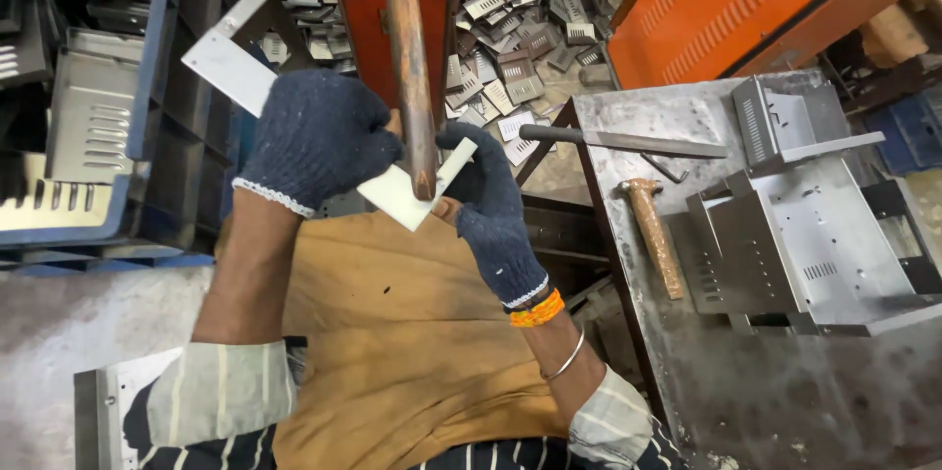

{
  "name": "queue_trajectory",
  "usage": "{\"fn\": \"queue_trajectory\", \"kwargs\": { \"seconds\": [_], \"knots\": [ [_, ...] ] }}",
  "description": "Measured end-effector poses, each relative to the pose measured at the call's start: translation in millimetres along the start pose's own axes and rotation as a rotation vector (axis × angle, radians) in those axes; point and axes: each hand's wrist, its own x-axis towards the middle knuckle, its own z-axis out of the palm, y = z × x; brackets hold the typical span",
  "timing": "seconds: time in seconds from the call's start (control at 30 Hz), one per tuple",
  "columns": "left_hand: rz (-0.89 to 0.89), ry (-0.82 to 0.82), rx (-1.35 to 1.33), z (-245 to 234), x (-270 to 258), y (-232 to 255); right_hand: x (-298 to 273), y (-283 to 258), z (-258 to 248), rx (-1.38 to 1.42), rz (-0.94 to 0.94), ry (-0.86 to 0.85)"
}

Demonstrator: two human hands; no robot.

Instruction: The person picks sheet metal panels from a crate, positions each panel under a manual lever press, and pulls the lever down to bend the panel edges. They set finished panels on the work table, hammer one panel flat, and file edges by hand.

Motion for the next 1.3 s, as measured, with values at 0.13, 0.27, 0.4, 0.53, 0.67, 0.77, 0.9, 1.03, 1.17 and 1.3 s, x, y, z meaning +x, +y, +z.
{"fn": "queue_trajectory", "kwargs": {
  "seconds": [0.13,0.27,0.4,0.53,0.67,0.77,0.9,1.03,1.17,1.3],
  "knots": [
    [-0.03,0.013,-0.075,6,-2,-1,-1,4,-4,-0.06,0.034,0.002],
    [0.029,0.069,-0.099,5,2,-3,7,-13,2,-0.019,-0.109,-0.074],
    [-0.039,0.005,-0.061,7,21,-3,14,-23,-4,-0.127,0.04,0.005],
    [0.053,0.037,-0.03,20,30,-8,19,-14,-15,-0.226,0.005,-0.019],
    [0.051,0.043,-0.032,16,31,-5,20,-11,-13,-0.242,-0.065,-0.002],
    [0.057,0.04,-0.029,12,31,-2,15,-19,-9,-0.218,0.017,0.015],
    [0.011,0.002,0.01,23,28,-6,12,-18,-12,-0.133,0.067,-0.011],
    [0.074,0.101,-0.065,8,14,0,8,-18,-15,-0.153,-0.014,-0.067],
    [-0.055,0.031,-0.177,-1,-23,20,-19,-14,-12,-0.293,-0.208,-0.182],
    [-0.074,0.097,-0.256,17,-59,39,-47,0,-12,-0.444,-0.089,-0.092]
  ]
}}
